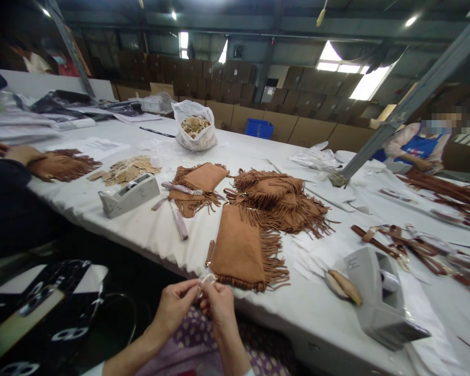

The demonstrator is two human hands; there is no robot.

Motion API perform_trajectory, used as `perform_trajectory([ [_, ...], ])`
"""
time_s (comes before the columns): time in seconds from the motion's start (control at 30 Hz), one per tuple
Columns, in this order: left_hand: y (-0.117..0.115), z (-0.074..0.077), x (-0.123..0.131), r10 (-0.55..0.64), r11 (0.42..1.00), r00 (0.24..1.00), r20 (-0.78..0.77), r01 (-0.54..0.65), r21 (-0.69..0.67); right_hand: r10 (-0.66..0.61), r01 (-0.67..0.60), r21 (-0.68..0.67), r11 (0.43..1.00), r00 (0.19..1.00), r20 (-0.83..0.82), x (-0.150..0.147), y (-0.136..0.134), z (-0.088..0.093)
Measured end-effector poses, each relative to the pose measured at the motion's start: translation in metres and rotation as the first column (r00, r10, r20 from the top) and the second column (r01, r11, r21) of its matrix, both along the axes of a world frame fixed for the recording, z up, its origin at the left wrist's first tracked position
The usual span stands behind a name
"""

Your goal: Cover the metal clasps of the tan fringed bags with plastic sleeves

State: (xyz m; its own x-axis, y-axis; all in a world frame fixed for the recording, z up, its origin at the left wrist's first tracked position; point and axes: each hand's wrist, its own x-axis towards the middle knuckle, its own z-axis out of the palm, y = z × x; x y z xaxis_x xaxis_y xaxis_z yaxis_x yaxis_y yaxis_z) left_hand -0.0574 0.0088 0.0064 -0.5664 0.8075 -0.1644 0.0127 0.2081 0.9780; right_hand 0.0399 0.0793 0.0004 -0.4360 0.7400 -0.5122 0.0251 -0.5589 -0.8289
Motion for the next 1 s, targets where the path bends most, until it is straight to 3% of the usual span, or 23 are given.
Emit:
perform_trajectory([
  [0.3, -0.001, 0.000, 0.005, -0.061, 0.997, 0.996, -0.057, 0.063, 0.037, -0.007, 0.003, 0.020, 1.000, 0.988, 0.154, -0.003, 0.008, 0.000],
  [0.53, -0.003, 0.003, 0.009, -0.012, 0.998, 0.996, -0.089, 0.019, 0.068, 0.030, -0.031, -0.034, 0.999, 0.999, -0.024, 0.003, 0.006, 0.008],
  [0.67, -0.003, 0.000, 0.010, -0.056, 0.996, 0.992, -0.112, 0.064, 0.069, 0.012, -0.010, -0.067, 0.998, 0.999, 0.035, 0.004, 0.010, 0.008],
  [0.73, -0.004, 0.001, 0.009, -0.094, 0.992, 0.976, -0.196, 0.108, 0.064, -0.002, 0.009, -0.082, 0.997, 0.996, 0.086, 0.003, 0.012, 0.007],
  [0.83, -0.006, 0.007, 0.005, -0.186, 0.981, 0.888, -0.420, 0.194, -0.023, 0.021, -0.012, -0.101, 0.995, 0.996, 0.083, 0.002, 0.013, 0.009],
  [1.0, -0.007, 0.023, -0.001, -0.341, 0.940, 0.587, -0.734, 0.231, -0.252, 0.057, -0.057, -0.013, 0.998, 0.997, 0.044, 0.002, 0.008, 0.011],
])
